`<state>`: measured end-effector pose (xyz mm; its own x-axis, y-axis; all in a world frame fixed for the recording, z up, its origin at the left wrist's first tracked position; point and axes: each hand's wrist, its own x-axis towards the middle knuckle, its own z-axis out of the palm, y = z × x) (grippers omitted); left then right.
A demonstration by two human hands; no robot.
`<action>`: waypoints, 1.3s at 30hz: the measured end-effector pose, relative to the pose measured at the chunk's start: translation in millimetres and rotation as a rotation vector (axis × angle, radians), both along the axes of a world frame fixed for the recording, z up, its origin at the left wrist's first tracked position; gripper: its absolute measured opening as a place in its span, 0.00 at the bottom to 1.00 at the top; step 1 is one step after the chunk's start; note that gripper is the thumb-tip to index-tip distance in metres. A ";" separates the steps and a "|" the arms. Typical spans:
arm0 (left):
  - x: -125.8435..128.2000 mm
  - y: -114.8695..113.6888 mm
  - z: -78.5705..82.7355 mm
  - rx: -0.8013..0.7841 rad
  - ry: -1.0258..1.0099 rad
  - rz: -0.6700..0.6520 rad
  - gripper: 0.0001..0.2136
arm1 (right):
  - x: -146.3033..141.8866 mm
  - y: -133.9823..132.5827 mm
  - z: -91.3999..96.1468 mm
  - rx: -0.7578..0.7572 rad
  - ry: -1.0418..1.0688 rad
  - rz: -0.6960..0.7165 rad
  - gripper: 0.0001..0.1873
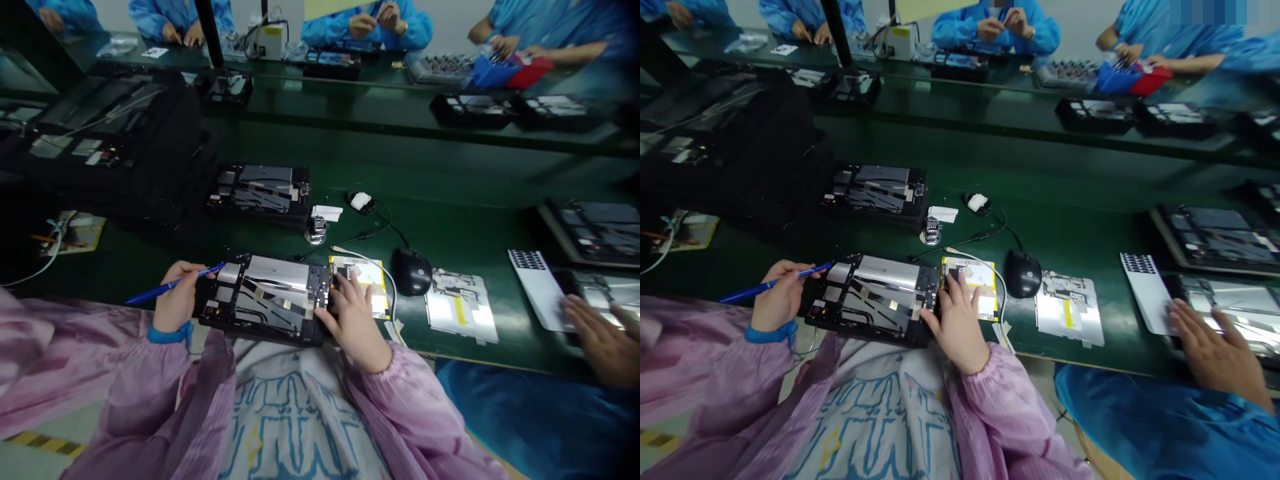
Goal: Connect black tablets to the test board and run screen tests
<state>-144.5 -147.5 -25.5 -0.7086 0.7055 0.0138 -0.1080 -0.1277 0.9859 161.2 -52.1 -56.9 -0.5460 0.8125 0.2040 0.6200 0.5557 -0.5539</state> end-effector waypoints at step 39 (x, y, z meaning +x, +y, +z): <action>9.8 72.2 12.7 0.053 -0.540 -0.216 0.09 | -176.5 305.8 24.3 -0.601 0.311 -0.172 0.18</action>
